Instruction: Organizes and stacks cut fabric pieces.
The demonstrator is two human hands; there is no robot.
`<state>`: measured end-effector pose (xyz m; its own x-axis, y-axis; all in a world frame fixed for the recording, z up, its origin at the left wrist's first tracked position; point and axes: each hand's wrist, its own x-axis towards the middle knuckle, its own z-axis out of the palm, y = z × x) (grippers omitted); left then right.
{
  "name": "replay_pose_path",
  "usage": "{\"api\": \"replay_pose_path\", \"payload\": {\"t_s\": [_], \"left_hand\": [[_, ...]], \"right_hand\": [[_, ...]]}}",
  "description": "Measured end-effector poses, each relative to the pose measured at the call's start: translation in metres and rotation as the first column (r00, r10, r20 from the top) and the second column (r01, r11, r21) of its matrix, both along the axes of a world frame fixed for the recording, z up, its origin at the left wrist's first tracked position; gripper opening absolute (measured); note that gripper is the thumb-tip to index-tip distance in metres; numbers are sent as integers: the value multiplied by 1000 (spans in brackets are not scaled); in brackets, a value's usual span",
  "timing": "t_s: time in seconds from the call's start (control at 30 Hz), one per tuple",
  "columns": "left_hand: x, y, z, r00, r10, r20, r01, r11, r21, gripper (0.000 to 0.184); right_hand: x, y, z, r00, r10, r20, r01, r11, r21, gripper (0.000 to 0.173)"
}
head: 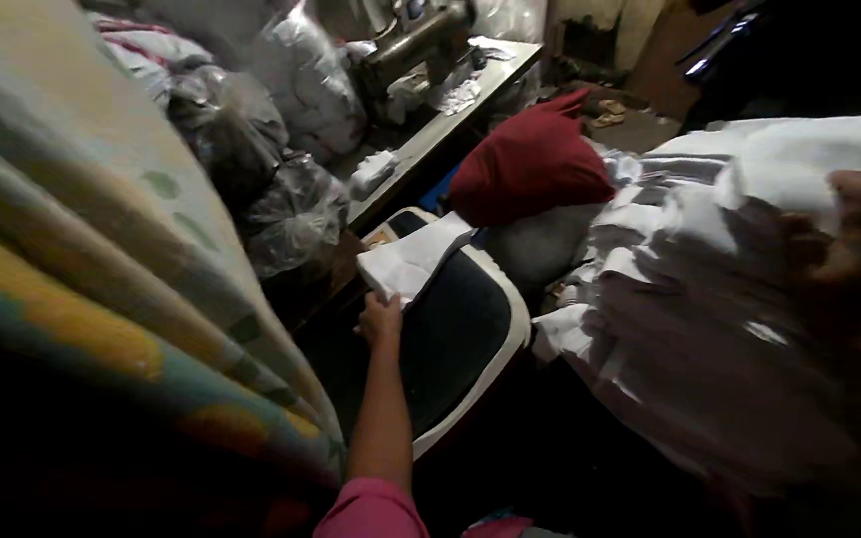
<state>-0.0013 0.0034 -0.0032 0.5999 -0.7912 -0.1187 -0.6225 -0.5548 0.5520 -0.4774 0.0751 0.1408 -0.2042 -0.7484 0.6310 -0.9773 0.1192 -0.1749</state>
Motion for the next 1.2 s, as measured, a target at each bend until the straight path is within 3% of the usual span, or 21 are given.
{"api": "replay_pose_path", "payload": {"t_s": [0.07, 0.13, 0.23, 0.33, 0.43, 0.5, 0.6, 0.77, 0.87, 0.93, 1.0, 1.13, 1.2], "left_hand": [[-3, 5, -4, 998, -15, 58, 13, 999, 36, 60], [-5, 11, 1, 994, 20, 103, -25, 999, 48, 75], [-24, 15, 27, 987, -13, 162, 51, 970, -238, 84], [-81, 1, 89, 900, -414, 136, 425, 770, -475, 56], [-169, -12, 144, 651, -718, 246, 701, 445, -557, 35], [-233, -6, 179, 512, -834, 208, 781, 351, -516, 36], [-300, -9, 207, 439, -897, 46, 874, 414, -256, 63], [-351, -15, 234, 536, -844, 37, 844, 536, -12, 89], [-363, -16, 239, 589, -806, 67, 806, 592, 33, 95], [-369, -19, 243, 584, -809, 74, 806, 588, 69, 93], [-374, -22, 246, 577, -814, 67, 812, 580, 69, 82], [-386, -27, 247, 528, -849, 11, 842, 522, -140, 53], [-396, -23, 251, 483, -866, -128, 833, 500, -238, 43]], "right_hand": [[-16, -1, -10, 995, 16, -95, -22, 997, -68, 61], [-25, -1, -7, 995, 81, -64, -85, 994, -62, 59], [-33, 12, 5, 977, 180, 118, -160, 974, -162, 55], [-35, 42, 16, 969, 139, 202, -84, 962, -258, 49], [-23, 75, 9, 983, 59, 173, -10, 962, -272, 47], [-2, 94, -8, 984, 130, 122, -91, 956, -279, 45], [26, 112, -30, 974, 201, 99, -184, 970, -162, 50], [15, 91, -26, 988, 141, 56, -130, 977, -171, 60], [10, 82, -21, 970, 116, 212, -111, 993, -32, 58], [15, 82, -18, 956, 64, 288, -100, 988, 114, 53], [18, 84, -22, 964, 48, 262, -83, 989, 123, 50], [21, 86, -31, 956, 22, 292, -47, 996, 78, 56], [19, 81, -45, 969, -15, 248, -7, 996, 87, 57]]}}
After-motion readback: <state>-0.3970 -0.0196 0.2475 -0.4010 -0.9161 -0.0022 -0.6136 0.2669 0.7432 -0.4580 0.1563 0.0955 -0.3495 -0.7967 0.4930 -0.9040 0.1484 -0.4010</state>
